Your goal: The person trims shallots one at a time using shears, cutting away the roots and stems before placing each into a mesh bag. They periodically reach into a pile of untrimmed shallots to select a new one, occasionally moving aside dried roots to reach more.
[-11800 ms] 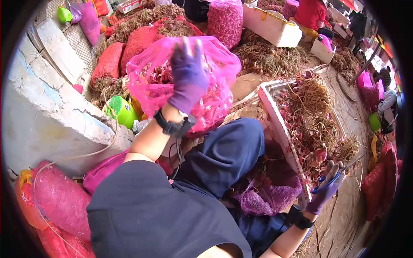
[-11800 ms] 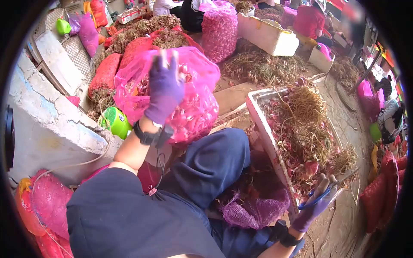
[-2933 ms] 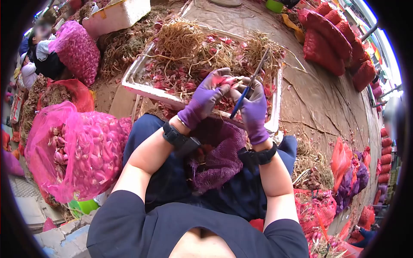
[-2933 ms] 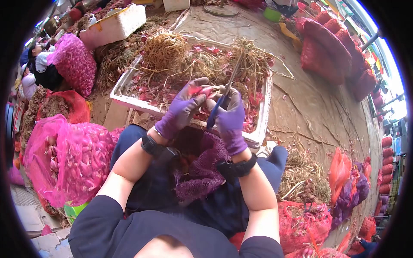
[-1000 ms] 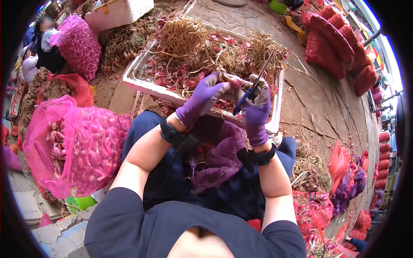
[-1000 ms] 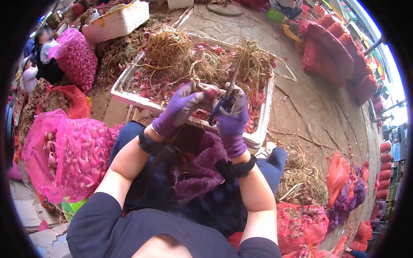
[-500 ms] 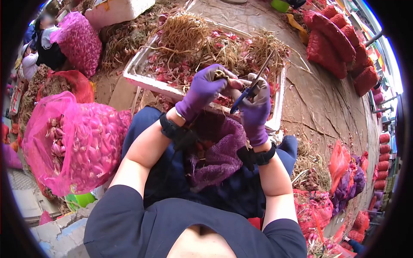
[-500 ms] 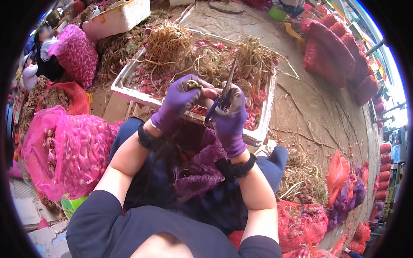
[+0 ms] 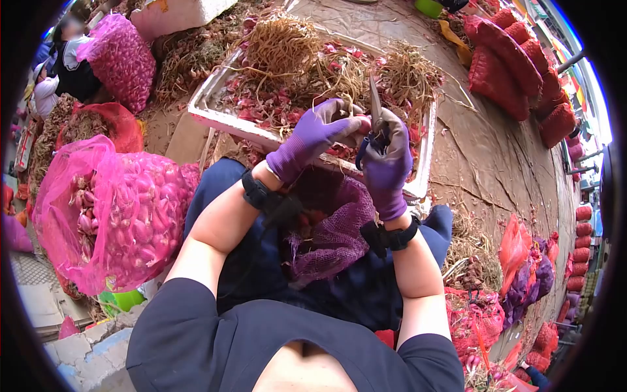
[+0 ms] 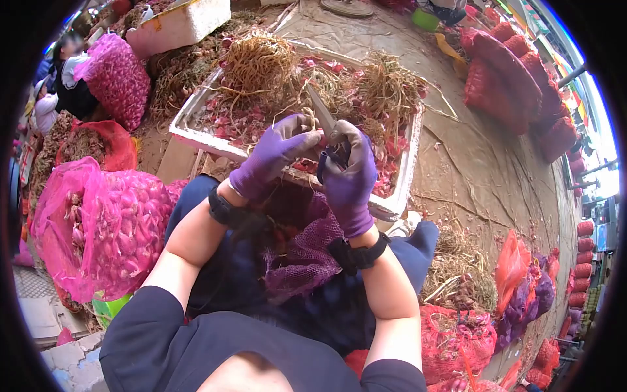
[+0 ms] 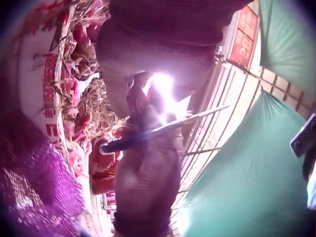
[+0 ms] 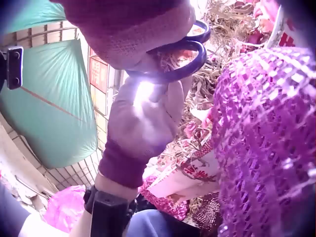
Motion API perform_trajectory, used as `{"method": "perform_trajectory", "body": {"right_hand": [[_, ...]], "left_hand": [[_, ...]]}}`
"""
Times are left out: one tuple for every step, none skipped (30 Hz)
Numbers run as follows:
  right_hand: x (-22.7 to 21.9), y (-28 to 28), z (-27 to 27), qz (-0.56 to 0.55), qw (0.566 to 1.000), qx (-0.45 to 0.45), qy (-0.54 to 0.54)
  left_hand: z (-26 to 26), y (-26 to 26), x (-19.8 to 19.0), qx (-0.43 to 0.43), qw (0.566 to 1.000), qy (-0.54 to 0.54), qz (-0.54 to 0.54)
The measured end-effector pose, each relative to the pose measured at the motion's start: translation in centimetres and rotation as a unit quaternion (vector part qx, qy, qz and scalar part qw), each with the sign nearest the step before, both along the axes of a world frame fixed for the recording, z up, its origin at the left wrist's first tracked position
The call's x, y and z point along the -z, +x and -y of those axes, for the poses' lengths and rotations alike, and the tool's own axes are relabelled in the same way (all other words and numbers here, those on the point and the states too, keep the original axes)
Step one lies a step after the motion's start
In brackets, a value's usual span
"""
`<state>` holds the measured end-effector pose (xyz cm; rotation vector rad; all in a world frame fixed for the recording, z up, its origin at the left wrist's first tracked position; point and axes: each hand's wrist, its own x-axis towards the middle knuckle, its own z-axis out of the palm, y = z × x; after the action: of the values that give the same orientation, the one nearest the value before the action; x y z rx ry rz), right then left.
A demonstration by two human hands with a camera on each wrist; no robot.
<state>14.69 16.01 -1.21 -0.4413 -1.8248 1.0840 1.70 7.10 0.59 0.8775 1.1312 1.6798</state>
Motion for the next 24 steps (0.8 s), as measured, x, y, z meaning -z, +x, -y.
{"method": "perform_trajectory", "body": {"right_hand": [[0.0,0.1,-0.1,-0.009,1.000,0.001,-0.014],[-0.3,0.1,0.0,-0.018,0.999,0.002,-0.029],[-0.6,0.3,0.2,-0.017,0.999,0.001,-0.029],[-1.1,0.4,0.3,0.000,1.000,0.013,0.013],[-1.4,0.5,0.4,0.016,0.998,0.026,0.054],[-1.3,0.5,0.3,0.016,0.998,0.026,0.054],[-1.1,0.5,0.1,0.007,1.000,0.006,0.023],[-1.0,0.5,-0.1,-0.002,1.000,-0.014,-0.008],[-0.9,0.5,-0.3,-0.002,1.000,-0.015,-0.008],[-0.9,0.5,-0.4,-0.012,0.998,-0.042,-0.052],[-0.9,0.5,-0.5,-0.022,0.993,-0.070,-0.097],[-0.7,0.4,-0.6,-0.021,0.993,-0.071,-0.097],[-0.6,0.4,-0.7,-0.029,0.991,-0.078,-0.100],[-1.0,0.3,-0.6,-0.038,0.990,-0.085,-0.103],[-1.5,0.4,-0.3,-0.037,0.990,-0.086,-0.104],[-2.3,0.5,0.0,-0.040,0.981,-0.097,-0.162],[-3.1,0.7,0.3,-0.042,0.969,-0.106,-0.221],[-3.6,0.8,0.5,-0.040,0.969,-0.107,-0.220],[-4.0,0.9,0.7,-0.047,0.963,-0.112,-0.240],[-4.2,0.9,0.7,-0.054,0.957,-0.116,-0.260],[-4.1,0.9,0.7,-0.055,0.957,-0.117,-0.260],[-3.9,0.8,0.6,-0.061,0.961,-0.106,-0.249],[-3.8,0.8,0.5,-0.068,0.964,-0.095,-0.238],[-3.2,0.7,0.3,-0.069,0.965,-0.094,-0.236]], "left_hand": [[0.1,-0.2,-0.1,0.000,1.000,0.000,0.001],[0.2,-0.4,-0.1,0.013,1.000,0.005,-0.009],[0.3,-0.5,-0.2,0.026,0.999,0.011,-0.018],[0.3,-0.5,-0.1,0.030,0.999,0.020,-0.016],[0.3,-0.6,-0.1,0.030,0.999,0.020,-0.016],[0.4,-0.7,0.0,0.034,0.999,0.016,-0.011],[0.4,-0.8,0.0,0.039,0.999,0.012,-0.005],[0.3,-0.9,0.1,0.038,0.999,0.012,-0.005],[0.2,-0.9,0.2,0.043,0.999,0.017,0.019],[0.2,-0.9,0.3,0.046,0.998,0.021,0.042],[0.1,-1.1,0.5,0.045,0.998,0.021,0.043],[0.0,-1.2,0.7,0.045,0.999,0.026,0.015],[0.0,-1.3,0.9,0.045,0.998,0.030,-0.013],[-0.1,-1.3,1.1,0.043,0.999,0.030,-0.013],[-0.1,-1.3,1.4,0.033,0.999,0.037,-0.020],[-0.1,-1.3,1.6,0.023,0.998,0.044,-0.026],[-0.1,-1.1,1.8,0.023,0.998,0.044,-0.025],[-0.1,-1.0,2.0,-0.003,0.999,0.041,-0.034],[-0.1,-1.0,2.0,-0.028,0.998,0.038,-0.043],[0.0,-0.9,1.7,-0.029,0.998,0.038,-0.043],[0.1,-0.7,1.1,-0.027,0.999,0.029,-0.013],[0.1,-0.7,0.7,-0.024,0.999,0.020,0.017],[-0.1,-0.8,0.7,-0.022,0.999,0.021,0.015],[-0.1,-1.0,0.8,-0.044,0.996,0.011,-0.080]]}}
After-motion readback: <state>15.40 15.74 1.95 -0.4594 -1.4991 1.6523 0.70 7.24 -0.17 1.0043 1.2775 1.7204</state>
